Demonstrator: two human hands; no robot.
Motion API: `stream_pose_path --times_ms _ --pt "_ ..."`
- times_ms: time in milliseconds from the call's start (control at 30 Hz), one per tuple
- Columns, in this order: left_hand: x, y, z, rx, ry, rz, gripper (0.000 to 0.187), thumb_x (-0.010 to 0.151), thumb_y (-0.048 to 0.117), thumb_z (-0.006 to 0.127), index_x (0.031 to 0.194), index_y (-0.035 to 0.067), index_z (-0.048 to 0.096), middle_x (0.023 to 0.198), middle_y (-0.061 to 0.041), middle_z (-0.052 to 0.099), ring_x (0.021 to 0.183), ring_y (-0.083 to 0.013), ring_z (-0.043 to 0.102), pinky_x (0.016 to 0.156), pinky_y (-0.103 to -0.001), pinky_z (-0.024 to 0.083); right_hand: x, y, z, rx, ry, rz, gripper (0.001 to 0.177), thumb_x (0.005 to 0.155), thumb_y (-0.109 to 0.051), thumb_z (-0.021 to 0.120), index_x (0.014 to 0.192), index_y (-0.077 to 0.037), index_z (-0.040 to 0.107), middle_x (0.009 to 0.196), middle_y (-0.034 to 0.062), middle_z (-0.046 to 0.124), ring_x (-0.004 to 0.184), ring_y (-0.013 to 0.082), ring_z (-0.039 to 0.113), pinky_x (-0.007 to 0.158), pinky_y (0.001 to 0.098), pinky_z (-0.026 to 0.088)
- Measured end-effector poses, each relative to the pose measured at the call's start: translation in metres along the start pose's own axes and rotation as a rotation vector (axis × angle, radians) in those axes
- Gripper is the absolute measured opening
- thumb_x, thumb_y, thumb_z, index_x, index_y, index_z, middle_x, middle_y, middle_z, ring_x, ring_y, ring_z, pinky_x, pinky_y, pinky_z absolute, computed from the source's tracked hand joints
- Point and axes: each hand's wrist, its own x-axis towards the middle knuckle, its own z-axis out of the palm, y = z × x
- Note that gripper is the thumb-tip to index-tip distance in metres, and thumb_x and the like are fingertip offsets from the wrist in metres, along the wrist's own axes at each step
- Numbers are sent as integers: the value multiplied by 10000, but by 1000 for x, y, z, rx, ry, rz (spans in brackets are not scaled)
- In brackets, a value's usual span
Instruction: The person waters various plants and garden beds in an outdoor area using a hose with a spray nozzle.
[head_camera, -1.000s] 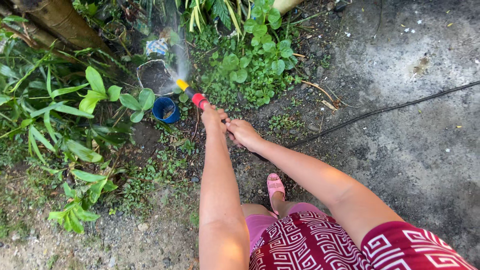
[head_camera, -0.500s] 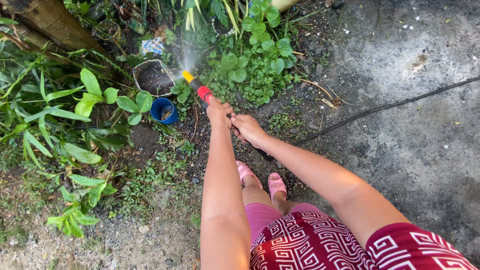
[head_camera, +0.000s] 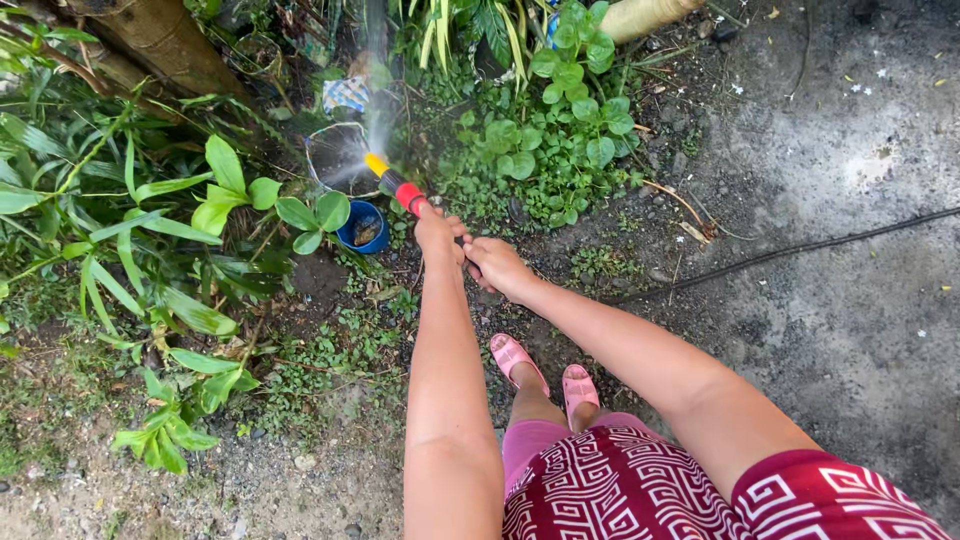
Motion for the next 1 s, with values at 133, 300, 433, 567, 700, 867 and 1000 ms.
stream_pose_path --times_ms 133,300,433,567,700,867,1000 --pt "2 20 1 37 30 -11 346 1037 431 406 1057 90 458 725 -104 564 483 -192 450 431 -391 362 16 -11 12 -2 5 24 337 1028 -313 518 818 -54 570 649 27 559 434 124 478 376 301 349" --pt "14 39 -26 -63 17 -5 409 1059 480 397 1089 76 448 737 -108 535 479 -177 417 429 -377 346 26 -16 36 -102 -6 24 380 1037 -338 521 800 -47 575 630 33 558 435 129 479 379 309 347" --pt "21 44 -46 -62 77 -8 406 1055 482 395 1112 84 453 725 -96 512 472 -179 413 420 -385 350 30 -17 54 -106 -41 32 354 1028 -332 520 814 -61 598 638 18 573 444 117 488 386 300 356" --pt "27 40 -52 -85 94 -43 408 1058 489 388 1100 86 434 716 -94 502 470 -174 398 419 -379 340 29 -13 52 -88 -56 37 346 1024 -323 530 813 -60 606 638 18 578 445 112 484 392 294 355" --pt "35 26 -46 -76 83 -23 403 1059 488 389 1080 88 439 705 -98 504 470 -183 416 422 -382 338 34 -10 39 -73 -78 50 366 1038 -325 526 796 -56 578 634 19 548 436 114 452 383 297 322" --pt "43 26 -28 -81 131 -25 346 1054 430 388 1038 90 451 702 -98 535 474 -182 429 424 -388 338 44 -16 22 -9 -120 93 346 1037 -330 511 798 -87 567 633 5 545 425 108 438 374 292 330" --pt "38 27 -15 -91 117 -32 356 1054 451 389 1001 103 443 673 -78 490 460 -171 391 416 -383 330 49 -15 9 -7 -127 69 359 1045 -340 513 798 -82 550 626 16 537 419 115 459 367 294 335"
